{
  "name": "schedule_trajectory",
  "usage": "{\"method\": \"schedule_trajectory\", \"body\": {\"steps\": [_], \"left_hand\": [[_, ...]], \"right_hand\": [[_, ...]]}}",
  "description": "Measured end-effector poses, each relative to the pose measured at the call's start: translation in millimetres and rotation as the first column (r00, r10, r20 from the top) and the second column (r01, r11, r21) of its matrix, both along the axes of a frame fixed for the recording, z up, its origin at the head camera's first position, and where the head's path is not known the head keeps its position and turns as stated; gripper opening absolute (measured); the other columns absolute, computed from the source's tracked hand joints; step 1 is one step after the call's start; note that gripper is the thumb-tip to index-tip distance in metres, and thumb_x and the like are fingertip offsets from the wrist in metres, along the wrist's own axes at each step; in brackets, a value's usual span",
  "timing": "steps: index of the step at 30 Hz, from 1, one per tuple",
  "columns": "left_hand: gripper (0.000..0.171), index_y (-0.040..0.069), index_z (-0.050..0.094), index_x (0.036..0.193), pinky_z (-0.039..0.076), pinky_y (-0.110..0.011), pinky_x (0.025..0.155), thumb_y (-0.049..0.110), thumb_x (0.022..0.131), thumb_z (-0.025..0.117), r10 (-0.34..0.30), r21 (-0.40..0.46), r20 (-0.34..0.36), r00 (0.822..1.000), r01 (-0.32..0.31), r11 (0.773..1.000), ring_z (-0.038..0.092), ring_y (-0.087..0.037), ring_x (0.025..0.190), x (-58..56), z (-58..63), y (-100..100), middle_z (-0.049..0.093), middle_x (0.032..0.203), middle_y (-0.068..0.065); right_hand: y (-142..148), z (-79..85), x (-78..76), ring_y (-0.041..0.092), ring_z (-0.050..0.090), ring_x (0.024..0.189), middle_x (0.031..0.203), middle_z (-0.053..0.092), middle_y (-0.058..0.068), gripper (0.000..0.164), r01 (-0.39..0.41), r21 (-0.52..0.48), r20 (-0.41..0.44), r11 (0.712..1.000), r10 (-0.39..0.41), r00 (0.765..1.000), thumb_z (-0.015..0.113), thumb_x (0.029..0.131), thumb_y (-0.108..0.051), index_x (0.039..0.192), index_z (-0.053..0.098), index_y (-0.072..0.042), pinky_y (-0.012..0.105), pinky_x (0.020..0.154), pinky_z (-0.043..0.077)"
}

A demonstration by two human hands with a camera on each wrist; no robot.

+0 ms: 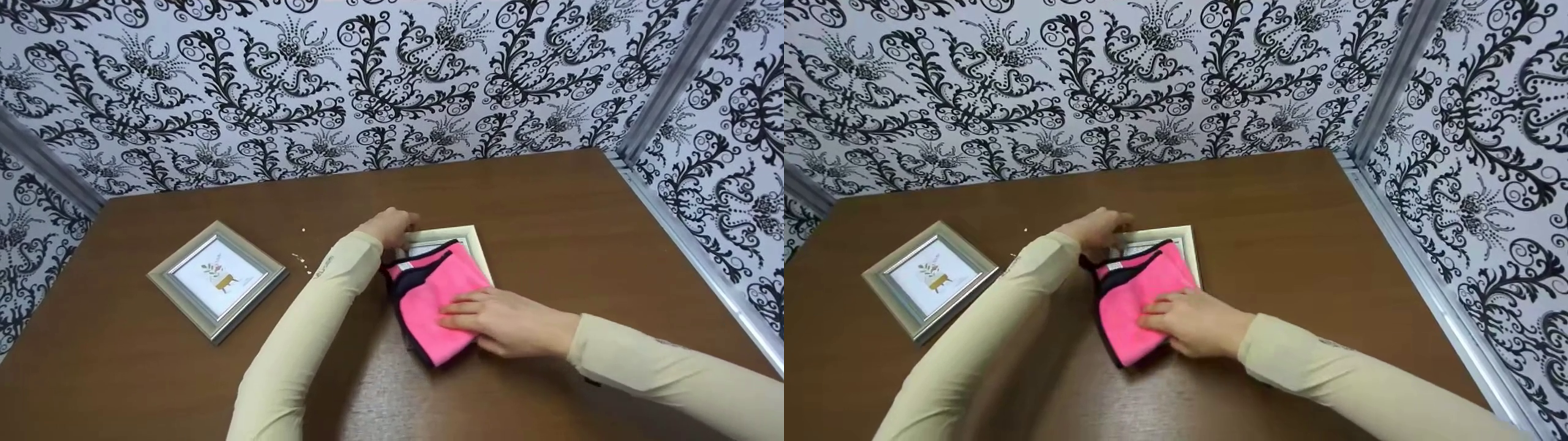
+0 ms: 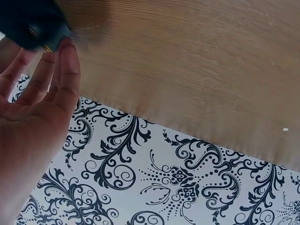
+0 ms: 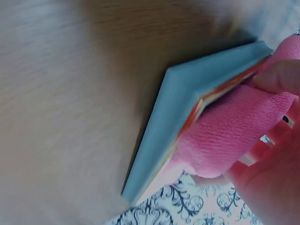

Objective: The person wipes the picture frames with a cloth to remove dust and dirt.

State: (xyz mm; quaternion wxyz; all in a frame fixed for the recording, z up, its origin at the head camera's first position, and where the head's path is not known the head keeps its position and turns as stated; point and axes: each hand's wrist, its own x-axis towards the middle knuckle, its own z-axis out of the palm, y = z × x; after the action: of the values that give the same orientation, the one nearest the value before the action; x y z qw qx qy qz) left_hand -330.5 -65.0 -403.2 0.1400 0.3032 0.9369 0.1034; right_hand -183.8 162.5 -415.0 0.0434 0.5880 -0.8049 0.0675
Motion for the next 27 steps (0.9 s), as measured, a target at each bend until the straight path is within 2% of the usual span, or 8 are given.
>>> {"method": "schedule_trajectory", "body": {"steps": [6, 11, 14, 16, 20, 23, 25, 27], "left_hand": [[0.024, 0.0, 0.064, 0.101, 0.048, -0.037, 0.083, 0.002, 0.079, 0.073, -0.045, -0.007, -0.014, 0.999, 0.045, 0.999, 0.06, -0.029, 0.092, -2.3, 3.5, -1, 0.066, 0.097, -0.014], [0.025, 0.0, 0.064, 0.102, 0.048, -0.037, 0.083, 0.004, 0.079, 0.073, -0.048, -0.005, 0.003, 0.999, 0.048, 0.999, 0.059, -0.028, 0.092, -4.1, 4.0, -1, 0.066, 0.097, -0.015], [0.026, 0.0, 0.066, 0.103, 0.049, -0.036, 0.083, 0.004, 0.079, 0.074, -0.055, -0.008, -0.001, 0.999, 0.055, 0.998, 0.06, -0.029, 0.094, -5.7, 3.8, 0, 0.067, 0.099, -0.015], [0.026, 0.0, 0.066, 0.103, 0.049, -0.036, 0.084, 0.005, 0.079, 0.075, -0.058, -0.009, -0.003, 0.998, 0.058, 0.998, 0.06, -0.029, 0.095, -6.7, 3.7, 0, 0.067, 0.1, -0.015], [0.025, -0.001, 0.068, 0.101, 0.049, -0.036, 0.083, 0.007, 0.079, 0.077, -0.063, -0.009, -0.011, 0.998, 0.063, 0.998, 0.06, -0.028, 0.093, -7.9, 3.7, -1, 0.067, 0.099, -0.015], [0.025, -0.002, 0.068, 0.1, 0.049, -0.037, 0.083, 0.008, 0.079, 0.077, -0.063, -0.013, -0.017, 0.998, 0.062, 0.998, 0.06, -0.029, 0.092, -8.2, 3.4, -1, 0.068, 0.098, -0.015], [0.025, -0.001, 0.068, 0.1, 0.049, -0.037, 0.083, 0.009, 0.079, 0.077, -0.064, -0.018, -0.015, 0.998, 0.063, 0.998, 0.061, -0.029, 0.092, -8.4, 2.8, -1, 0.068, 0.098, -0.015], [0.026, 0.0, 0.068, 0.101, 0.048, -0.037, 0.084, 0.009, 0.079, 0.077, -0.067, -0.022, -0.004, 0.998, 0.067, 0.998, 0.06, -0.029, 0.093, -8.6, 2.0, -1, 0.068, 0.1, -0.014]], "right_hand": [[26, 8.6, 7.2, 0.026, 0.06, 0.109, 0.118, 0.066, 0.007, 0.044, 0.072, 0.021, -0.066, 0.997, -0.071, 0.995, 0.069, 0.078, -0.004, 0.122, 0.065, -0.009, 0.043, 0.092, 0.046], [34, 11.7, 23.1, 0.026, 0.062, 0.102, 0.11, 0.069, 0.007, 0.043, 0.125, 0.04, -0.199, 0.991, -0.115, 0.973, 0.072, 0.075, -0.008, 0.117, 0.068, -0.01, 0.044, 0.083, 0.05], [32, 8.6, 32.5, 0.026, 0.064, 0.099, 0.108, 0.069, 0.008, 0.041, 0.111, 0.016, -0.281, 0.994, -0.102, 0.954, 0.072, 0.075, -0.014, 0.116, 0.068, -0.01, 0.044, 0.078, 0.051], [29, 5.8, 37.1, 0.026, 0.064, 0.098, 0.11, 0.069, 0.009, 0.039, 0.086, -0.005, -0.318, 0.996, -0.083, 0.944, 0.067, 0.079, -0.017, 0.117, 0.068, -0.009, 0.043, 0.077, 0.05], [16, 0.9, 43.1, 0.026, 0.061, 0.1, 0.116, 0.065, 0.012, 0.044, 0.002, -0.003, -0.382, 1.0, -0.003, 0.924, 0.064, 0.077, -0.023, 0.118, 0.067, -0.008, 0.04, 0.076, 0.048], [-1, -3.2, 46.2, 0.024, 0.057, 0.106, 0.118, 0.062, 0.01, 0.05, -0.053, 0.049, -0.459, 0.997, 0.07, 0.886, 0.067, 0.071, -0.03, 0.117, 0.067, -0.011, 0.039, 0.076, 0.046], [-14, -6.8, 47.5, 0.023, 0.054, 0.11, 0.12, 0.06, 0.007, 0.05, -0.063, 0.085, -0.517, 0.994, 0.098, 0.85, 0.067, 0.071, -0.034, 0.116, 0.067, -0.015, 0.039, 0.077, 0.045], [-28, -10.3, 48.3, 0.024, 0.052, 0.113, 0.122, 0.058, 0.005, 0.048, -0.053, 0.108, -0.555, 0.993, 0.105, 0.825, 0.066, 0.073, -0.036, 0.118, 0.067, -0.017, 0.041, 0.078, 0.045]]}}
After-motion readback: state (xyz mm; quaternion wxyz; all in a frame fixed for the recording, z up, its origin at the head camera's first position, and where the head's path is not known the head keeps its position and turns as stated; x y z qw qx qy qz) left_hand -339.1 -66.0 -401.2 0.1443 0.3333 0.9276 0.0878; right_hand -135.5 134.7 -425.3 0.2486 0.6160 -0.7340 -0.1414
